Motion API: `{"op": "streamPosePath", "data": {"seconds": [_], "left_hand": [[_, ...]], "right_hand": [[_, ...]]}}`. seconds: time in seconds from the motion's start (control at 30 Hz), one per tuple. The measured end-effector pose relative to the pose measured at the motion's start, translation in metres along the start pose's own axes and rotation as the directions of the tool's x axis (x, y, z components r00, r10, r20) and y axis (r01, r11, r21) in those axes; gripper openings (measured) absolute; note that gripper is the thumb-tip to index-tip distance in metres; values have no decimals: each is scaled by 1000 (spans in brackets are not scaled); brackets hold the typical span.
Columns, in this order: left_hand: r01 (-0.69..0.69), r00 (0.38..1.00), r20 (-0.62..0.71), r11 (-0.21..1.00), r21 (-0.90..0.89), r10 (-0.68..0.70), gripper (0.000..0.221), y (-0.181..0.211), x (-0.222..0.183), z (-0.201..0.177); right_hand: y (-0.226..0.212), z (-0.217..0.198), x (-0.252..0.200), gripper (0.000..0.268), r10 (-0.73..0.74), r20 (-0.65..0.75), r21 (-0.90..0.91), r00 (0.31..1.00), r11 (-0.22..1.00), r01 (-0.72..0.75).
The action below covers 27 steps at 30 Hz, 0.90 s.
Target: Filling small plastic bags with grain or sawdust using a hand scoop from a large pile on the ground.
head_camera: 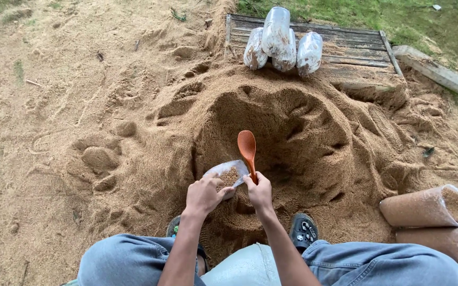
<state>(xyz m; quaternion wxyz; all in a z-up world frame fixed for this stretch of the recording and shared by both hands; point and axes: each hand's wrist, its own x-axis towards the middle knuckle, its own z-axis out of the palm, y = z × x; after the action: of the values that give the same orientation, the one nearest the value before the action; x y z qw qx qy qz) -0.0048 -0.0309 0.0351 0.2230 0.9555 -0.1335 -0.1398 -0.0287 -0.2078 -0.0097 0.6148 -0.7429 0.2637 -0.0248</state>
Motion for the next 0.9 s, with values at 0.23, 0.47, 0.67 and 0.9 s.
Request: {"op": "streamPosePath", "data": {"seconds": [0.23,0.47,0.67,0.9], "left_hand": [[-13,999,-47,991,130,19,11,-12,3,29],[-114,990,-70,989,97,121,14,-10,1,31],[-89,988,-121,994,55,96,24,7,-11,12],[-80,925,-372,997,-12,70,37,9,-6,10]], "right_hand": [[-7,-7,-6,12,-32,26,38,999,999,31],[-13,-24,0,16,39,35,198,999,979,-45],[55,-60,32,28,171,1,125,985,978,-170],[193,-81,37,23,401,-200,-196,894,877,-438]]}}
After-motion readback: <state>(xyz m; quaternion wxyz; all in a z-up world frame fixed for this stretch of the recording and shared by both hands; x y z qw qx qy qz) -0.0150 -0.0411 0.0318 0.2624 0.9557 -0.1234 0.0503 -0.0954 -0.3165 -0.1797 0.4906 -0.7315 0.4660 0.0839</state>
